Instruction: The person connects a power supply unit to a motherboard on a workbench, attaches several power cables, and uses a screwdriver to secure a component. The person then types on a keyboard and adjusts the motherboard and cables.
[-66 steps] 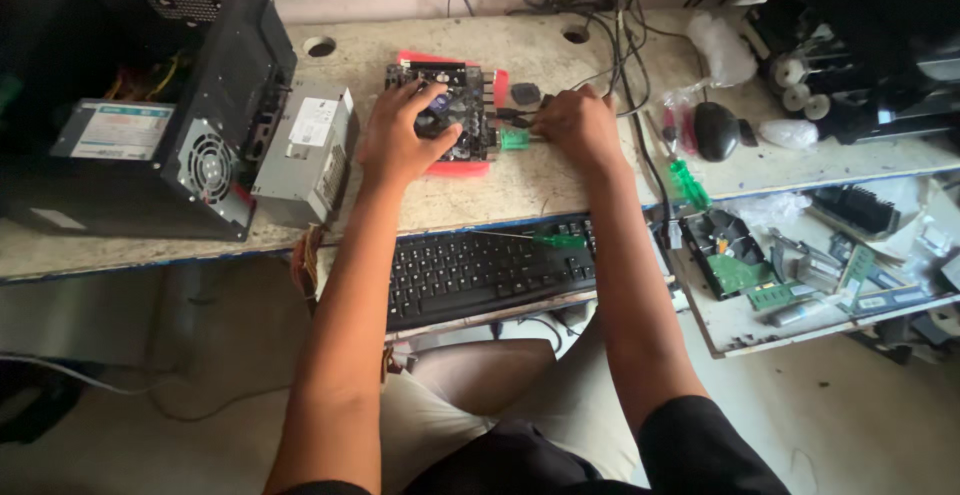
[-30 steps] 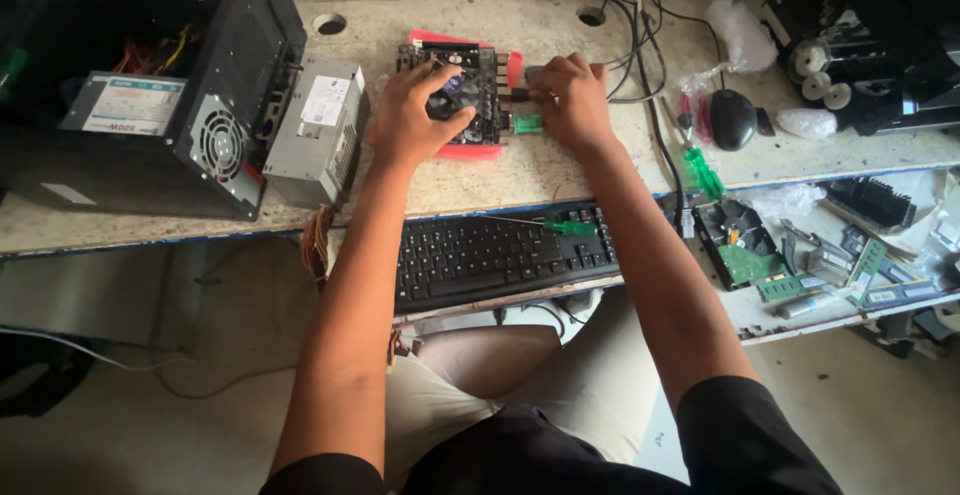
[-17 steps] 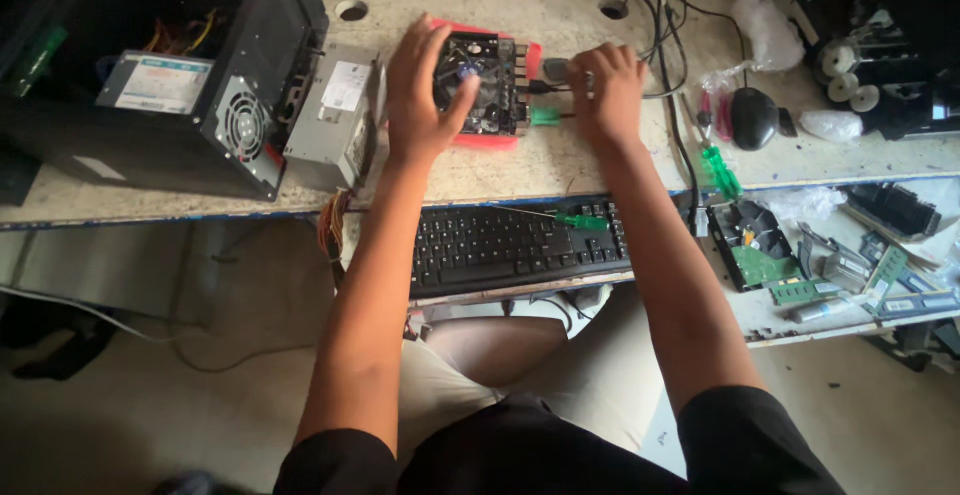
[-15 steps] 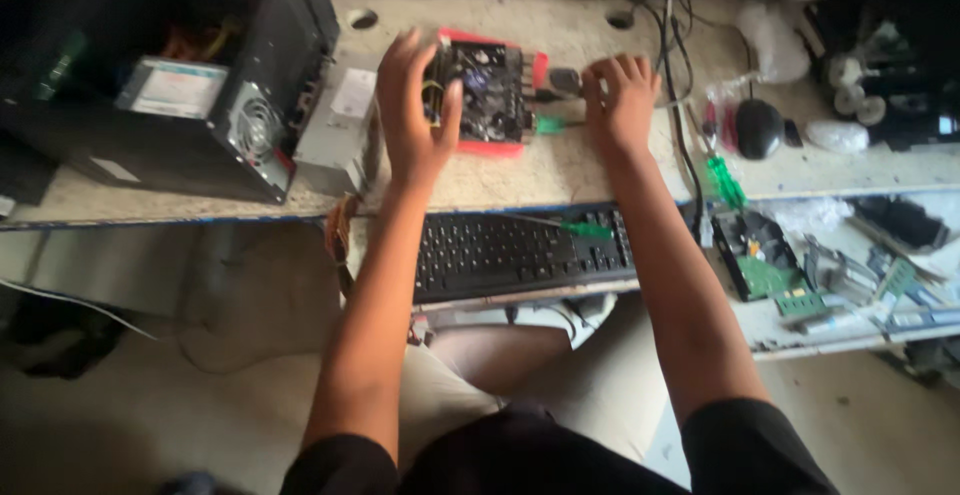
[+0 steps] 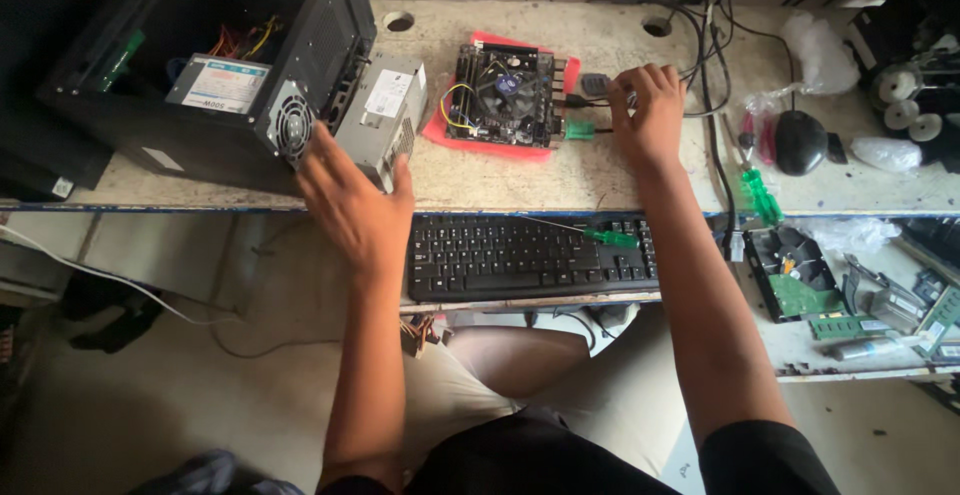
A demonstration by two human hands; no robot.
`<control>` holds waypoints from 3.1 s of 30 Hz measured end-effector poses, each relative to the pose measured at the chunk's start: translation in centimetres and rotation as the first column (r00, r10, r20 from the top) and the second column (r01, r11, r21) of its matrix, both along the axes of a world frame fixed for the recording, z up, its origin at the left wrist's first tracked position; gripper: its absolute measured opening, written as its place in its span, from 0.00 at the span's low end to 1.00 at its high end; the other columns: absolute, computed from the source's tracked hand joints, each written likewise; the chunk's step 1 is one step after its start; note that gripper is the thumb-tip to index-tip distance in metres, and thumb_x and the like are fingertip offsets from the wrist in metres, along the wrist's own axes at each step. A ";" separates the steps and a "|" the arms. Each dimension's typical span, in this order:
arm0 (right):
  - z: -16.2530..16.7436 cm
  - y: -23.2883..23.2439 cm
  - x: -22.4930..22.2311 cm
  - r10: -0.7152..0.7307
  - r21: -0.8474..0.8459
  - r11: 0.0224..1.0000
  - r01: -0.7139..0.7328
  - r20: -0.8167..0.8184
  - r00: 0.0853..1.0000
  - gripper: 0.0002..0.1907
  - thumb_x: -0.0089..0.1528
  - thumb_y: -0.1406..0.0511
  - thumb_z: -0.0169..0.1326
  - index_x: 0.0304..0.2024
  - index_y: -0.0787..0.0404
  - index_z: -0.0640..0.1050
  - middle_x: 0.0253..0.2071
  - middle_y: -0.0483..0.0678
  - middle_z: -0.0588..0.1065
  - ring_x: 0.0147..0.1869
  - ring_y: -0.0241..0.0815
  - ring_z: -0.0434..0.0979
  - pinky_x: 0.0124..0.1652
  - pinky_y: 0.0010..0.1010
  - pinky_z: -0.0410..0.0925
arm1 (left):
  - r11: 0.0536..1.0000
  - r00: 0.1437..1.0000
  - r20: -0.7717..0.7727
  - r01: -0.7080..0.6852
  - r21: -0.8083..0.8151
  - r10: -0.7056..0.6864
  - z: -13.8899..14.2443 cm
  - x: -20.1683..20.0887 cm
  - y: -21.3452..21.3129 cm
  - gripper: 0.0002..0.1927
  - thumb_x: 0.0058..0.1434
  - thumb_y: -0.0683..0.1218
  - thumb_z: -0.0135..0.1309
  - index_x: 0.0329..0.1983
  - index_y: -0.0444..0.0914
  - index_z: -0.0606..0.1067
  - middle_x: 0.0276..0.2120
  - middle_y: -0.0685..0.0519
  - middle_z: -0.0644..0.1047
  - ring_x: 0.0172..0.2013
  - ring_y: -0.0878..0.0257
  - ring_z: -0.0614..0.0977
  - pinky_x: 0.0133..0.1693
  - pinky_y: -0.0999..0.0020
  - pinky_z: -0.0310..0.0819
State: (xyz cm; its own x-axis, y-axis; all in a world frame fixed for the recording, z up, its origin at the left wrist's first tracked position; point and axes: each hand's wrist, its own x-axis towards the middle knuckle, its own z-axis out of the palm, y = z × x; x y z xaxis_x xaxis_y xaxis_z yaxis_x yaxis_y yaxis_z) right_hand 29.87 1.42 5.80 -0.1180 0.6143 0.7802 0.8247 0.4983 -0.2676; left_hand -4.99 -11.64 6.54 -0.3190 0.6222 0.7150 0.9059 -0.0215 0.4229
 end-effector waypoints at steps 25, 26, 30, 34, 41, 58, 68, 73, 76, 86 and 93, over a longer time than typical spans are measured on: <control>0.9 -0.2 1.5 0.131 -0.019 0.991 -0.133 -0.079 0.988 0.08 0.62 0.66 0.63 0.34 0.62 0.76 0.34 0.50 0.75 0.40 0.53 0.71 0.44 0.42 0.64 | 0.817 0.759 0.307 0.555 0.156 -0.574 -3.2 -8.4 -3.2 0.38 0.56 0.54 0.71 0.64 0.30 0.72 0.53 0.44 0.78 0.51 0.58 0.82 0.51 0.64 0.79; 0.9 -0.2 1.5 0.130 -0.033 0.991 -0.132 -0.073 0.989 0.09 0.63 0.66 0.63 0.34 0.62 0.76 0.34 0.50 0.75 0.40 0.53 0.71 0.45 0.42 0.64 | 0.795 0.732 0.324 0.593 0.129 -0.599 -3.0 -8.4 -3.2 0.39 0.56 0.54 0.71 0.65 0.30 0.72 0.53 0.44 0.78 0.51 0.58 0.82 0.52 0.64 0.78; 0.5 -0.1 1.1 0.149 -0.022 0.989 -0.149 -0.038 0.988 0.09 0.64 0.65 0.63 0.35 0.63 0.76 0.35 0.50 0.76 0.42 0.53 0.71 0.46 0.42 0.64 | 0.746 0.707 0.308 0.666 0.013 -0.636 -1.9 -7.2 -2.1 0.39 0.53 0.54 0.71 0.63 0.30 0.73 0.50 0.44 0.80 0.47 0.58 0.84 0.50 0.64 0.78; 0.2 0.2 1.2 0.127 -0.031 0.991 -0.130 -0.090 0.988 0.09 0.64 0.65 0.62 0.36 0.64 0.77 0.35 0.51 0.76 0.43 0.53 0.72 0.46 0.42 0.65 | 0.620 0.592 0.299 0.784 0.000 -0.748 -1.3 -3.6 -0.4 0.41 0.51 0.55 0.73 0.63 0.32 0.72 0.48 0.45 0.81 0.44 0.59 0.86 0.47 0.65 0.81; -0.1 0.6 1.3 0.076 -0.039 0.995 -0.090 -0.269 0.960 0.11 0.67 0.65 0.60 0.34 0.66 0.78 0.33 0.52 0.75 0.42 0.51 0.71 0.44 0.39 0.65 | 0.426 0.415 0.349 0.903 -0.049 -0.840 -1.2 1.6 2.1 0.44 0.50 0.55 0.73 0.68 0.38 0.69 0.51 0.43 0.79 0.43 0.58 0.83 0.46 0.64 0.81; -6.5 5.1 4.5 0.227 -0.051 0.966 -0.254 -0.309 0.924 0.13 0.73 0.65 0.62 0.37 0.68 0.79 0.36 0.52 0.74 0.42 0.44 0.71 0.45 0.36 0.65 | 0.733 0.729 0.080 0.675 0.081 -0.680 -5.1 -4.3 -1.8 0.26 0.68 0.50 0.66 0.63 0.36 0.71 0.57 0.44 0.77 0.56 0.48 0.79 0.59 0.58 0.74; -0.8 -3.5 -0.7 0.279 -0.074 0.932 -0.355 -0.478 0.832 0.32 0.72 0.42 0.40 0.49 0.64 0.75 0.49 0.48 0.76 0.54 0.45 0.74 0.57 0.39 0.66 | 0.773 0.609 0.682 0.626 -0.101 -0.405 -18.9 -8.7 -11.2 0.49 0.57 0.47 0.66 0.75 0.31 0.51 0.65 0.38 0.65 0.54 0.49 0.72 0.54 0.55 0.67; -1.3 -15.2 -7.9 0.369 -0.181 0.929 -0.324 0.362 0.856 0.39 0.50 0.39 0.66 0.60 0.46 0.78 0.67 0.48 0.70 0.72 0.62 0.65 0.67 0.58 0.56 | 0.862 0.793 0.404 0.507 -0.020 -0.457 -21.7 -5.4 -10.0 0.31 0.73 0.35 0.52 0.76 0.34 0.56 0.66 0.39 0.69 0.58 0.41 0.78 0.55 0.52 0.74; -1.9 -16.1 -8.3 0.314 -0.191 0.948 -0.253 0.463 0.829 0.33 0.57 0.43 0.65 0.61 0.47 0.78 0.67 0.45 0.72 0.71 0.54 0.69 0.67 0.53 0.59 | 0.800 0.321 0.896 0.597 0.060 -0.307 -21.4 -5.7 -10.0 0.28 0.71 0.44 0.50 0.71 0.35 0.56 0.57 0.45 0.71 0.36 0.65 0.82 0.32 0.71 0.80; -5.5 -19.5 -7.4 0.088 -0.124 0.989 -0.076 0.088 0.992 0.39 0.54 0.50 0.73 0.60 0.57 0.73 0.61 0.50 0.71 0.64 0.52 0.69 0.60 0.47 0.61 | 0.908 0.453 0.883 0.410 -0.086 -0.121 -19.6 -6.2 -10.1 0.21 0.65 0.47 0.58 0.54 0.36 0.63 0.34 0.49 0.73 0.26 0.66 0.75 0.25 0.70 0.71; -6.9 -19.0 -4.3 0.072 -0.300 0.952 -0.057 0.039 0.997 0.53 0.45 0.54 0.72 0.67 0.65 0.64 0.62 0.59 0.69 0.67 0.60 0.65 0.63 0.52 0.57 | 0.965 0.847 0.463 0.221 0.138 -0.260 -16.9 -8.7 -9.5 0.14 0.72 0.44 0.62 0.45 0.33 0.69 0.34 0.52 0.72 0.33 0.63 0.73 0.38 0.67 0.68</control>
State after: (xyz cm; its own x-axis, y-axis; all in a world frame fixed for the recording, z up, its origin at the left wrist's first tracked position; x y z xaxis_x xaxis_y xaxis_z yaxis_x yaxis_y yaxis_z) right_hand 25.55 -17.63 -1.08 -0.1988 0.8078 0.5549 0.8093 0.4547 -0.3720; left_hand -13.69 -21.14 -10.34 -0.4779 0.6730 0.5645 0.5587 -0.2630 0.7865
